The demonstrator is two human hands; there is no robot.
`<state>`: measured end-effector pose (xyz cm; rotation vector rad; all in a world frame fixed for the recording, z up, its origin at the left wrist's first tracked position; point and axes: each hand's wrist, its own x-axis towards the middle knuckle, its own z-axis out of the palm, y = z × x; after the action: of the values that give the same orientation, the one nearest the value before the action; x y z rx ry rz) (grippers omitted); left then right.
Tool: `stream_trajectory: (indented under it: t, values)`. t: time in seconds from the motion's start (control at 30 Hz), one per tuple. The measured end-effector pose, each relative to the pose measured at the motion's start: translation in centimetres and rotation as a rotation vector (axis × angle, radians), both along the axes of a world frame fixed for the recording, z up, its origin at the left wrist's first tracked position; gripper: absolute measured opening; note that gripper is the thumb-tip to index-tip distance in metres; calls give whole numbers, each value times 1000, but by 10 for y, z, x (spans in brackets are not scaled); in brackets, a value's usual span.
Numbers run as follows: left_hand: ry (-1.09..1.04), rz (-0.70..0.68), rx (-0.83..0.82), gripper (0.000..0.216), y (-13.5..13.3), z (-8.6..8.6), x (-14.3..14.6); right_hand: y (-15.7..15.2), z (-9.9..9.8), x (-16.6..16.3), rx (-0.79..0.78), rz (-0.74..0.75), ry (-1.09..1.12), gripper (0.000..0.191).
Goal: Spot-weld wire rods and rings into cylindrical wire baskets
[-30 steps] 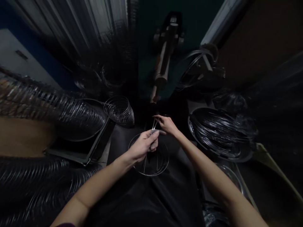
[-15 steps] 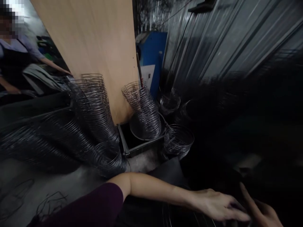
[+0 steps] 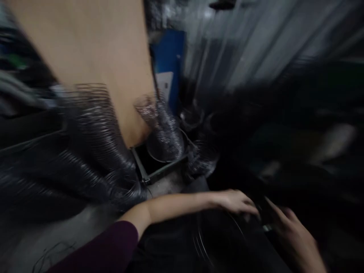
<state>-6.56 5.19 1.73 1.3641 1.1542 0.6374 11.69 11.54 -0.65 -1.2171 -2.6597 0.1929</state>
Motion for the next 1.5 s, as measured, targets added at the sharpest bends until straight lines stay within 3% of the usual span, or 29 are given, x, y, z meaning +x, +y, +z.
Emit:
stream_trajectory:
  t: [0.1,0.23,0.3,0.37,0.43,0.5,0.67,0.9,1.07,1.23,1.3,1.4,1.5]
  values:
    - [-282,-18,-85,17,0,-1,4,-17,10,4,-93,-131,72,49]
    - [-331,11,-145,24,15,-7,12,-40,5,15,-77,-438,369,48]
    - [-250,-2,-144,26,22,-4,12,-65,0,16,-292,-481,603,41]
    - [-153,-54,-91,27,25,1,11,-92,-5,12,-647,-455,833,41]
    - [-83,-98,-13,27,26,5,10,-108,-12,3,-897,-452,1014,38]
    - [-64,-97,30,27,27,5,10,-114,-16,-7,-999,-493,1168,33]
    - [-168,-75,-47,29,27,-5,4,-105,-19,-21,-1169,-461,1403,32]
    - [-48,-75,102,28,22,-8,4,-102,-24,-27,-1100,-494,1317,30]
    - [-163,-53,6,26,21,-15,7,-95,-7,-19,-1232,-506,1412,35]
    - [-213,-28,-26,26,29,-14,11,-105,3,1,-1173,-544,1462,30]
    - [-214,-30,-20,26,33,-14,18,-118,-3,3,-1183,-544,1366,34]
    - [-207,-59,15,24,35,-14,29,-136,-17,-4,-1183,-443,975,40]
    - [-165,-55,100,29,28,-13,30,-141,-26,-10,-961,-297,629,26]
